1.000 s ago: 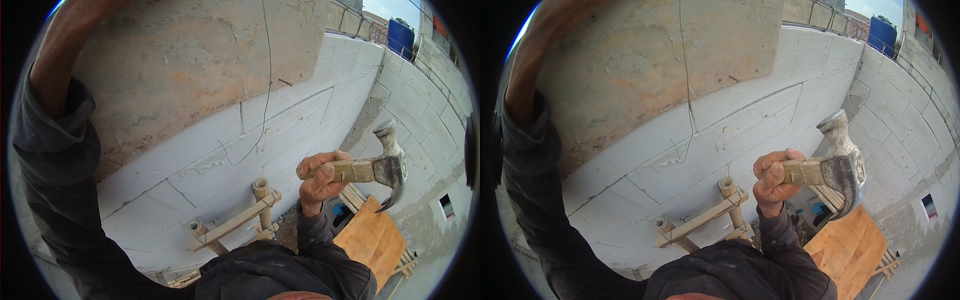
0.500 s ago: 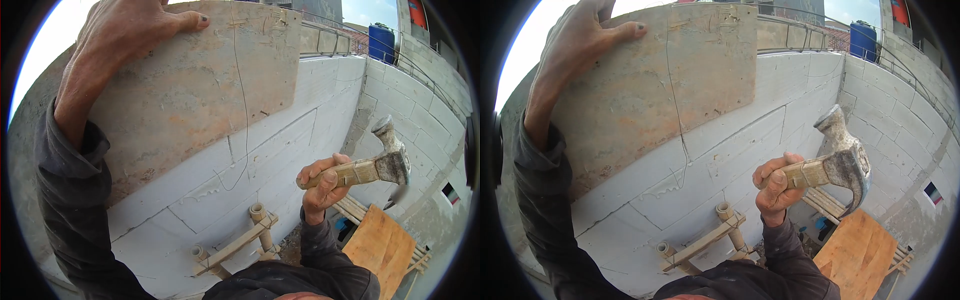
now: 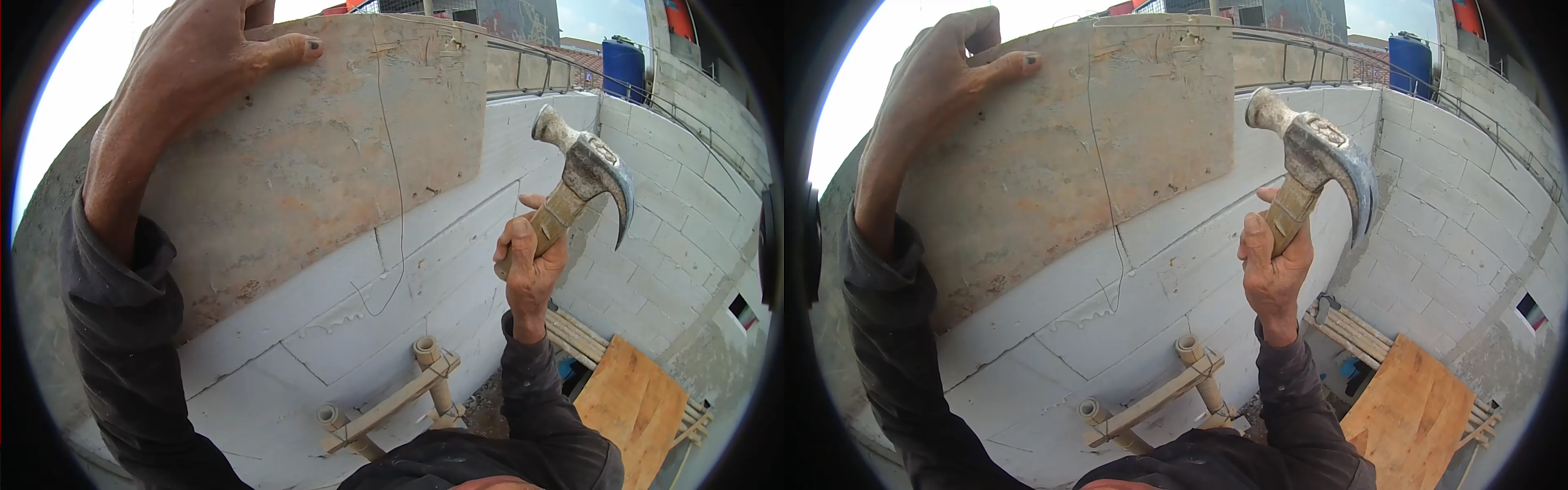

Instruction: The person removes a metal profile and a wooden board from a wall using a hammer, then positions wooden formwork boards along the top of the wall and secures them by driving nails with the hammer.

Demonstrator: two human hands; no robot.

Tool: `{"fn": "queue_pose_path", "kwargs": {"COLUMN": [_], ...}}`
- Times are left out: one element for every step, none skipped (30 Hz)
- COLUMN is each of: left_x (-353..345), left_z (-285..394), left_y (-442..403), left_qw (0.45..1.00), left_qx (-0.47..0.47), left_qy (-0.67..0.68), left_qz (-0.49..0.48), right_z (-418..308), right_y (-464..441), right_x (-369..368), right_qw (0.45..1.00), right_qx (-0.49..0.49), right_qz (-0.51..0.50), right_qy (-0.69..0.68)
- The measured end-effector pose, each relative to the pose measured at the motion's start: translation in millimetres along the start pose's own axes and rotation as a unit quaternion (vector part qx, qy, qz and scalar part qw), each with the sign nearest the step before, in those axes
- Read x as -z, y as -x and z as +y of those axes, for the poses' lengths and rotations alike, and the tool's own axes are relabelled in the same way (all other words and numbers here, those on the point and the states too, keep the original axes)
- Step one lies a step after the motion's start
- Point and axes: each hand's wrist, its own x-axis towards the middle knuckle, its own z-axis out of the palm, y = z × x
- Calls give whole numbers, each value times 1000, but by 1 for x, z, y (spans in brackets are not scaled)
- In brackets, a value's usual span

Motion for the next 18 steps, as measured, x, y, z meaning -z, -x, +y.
{"fn": "queue_pose_path", "kwargs": {"left_x": [-3,-3,-1,10,24,34,44,54,58,61,64,65,67,69,74,75,77,76], "left_z": [-12,-53,-89,-116,-135,-140,-145,-147,-149,-151,-152,-156,-164,-172,-186,-192,-198,-198], "left_y": [1,-9,-14,-15,-14,-11,-7,-3,0,2,5,5,3,0,-9,-11,-14,-13], "left_qw": [999,994,986,988,988,993,994,984,980,976,971,969,967,965,952,944,935,926], "left_qx": [-31,-92,-153,-136,-116,-68,-17,42,55,67,80,83,89,95,122,140,158,156], "left_qy": [-15,-34,-53,-77,-101,-68,-39,-8,-5,-3,-2,38,57,76,92,99,104,152], "left_qz": [35,39,43,14,-18,-60,-98,-171,-190,-208,-227,-230,-232,-234,-265,-283,-301,-308], "right_z": [-2,-5,-7,-11,-14,-13,-9,0,9,19,26,21,15,18,25,27,31,30], "right_y": [-27,-54,-82,-110,-138,-167,-194,-220,-245,-275,-298,-309,-319,-334,-351,-355,-358,-358], "right_x": [5,8,10,11,13,18,21,19,17,17,15,7,-1,-7,-12,-20,-27,-35], "right_qw": [1000,998,994,993,992,993,993,992,991,986,981,964,940,941,929,916,918,888], "right_qx": [29,57,85,88,87,69,50,46,42,50,59,47,34,33,54,74,70,60], "right_qz": [-4,8,19,18,13,-13,-38,-32,-25,-32,-41,-9,22,14,4,-7,-16,10], "right_qy": [10,34,59,75,92,96,100,113,125,154,182,261,338,335,365,394,390,455]}}
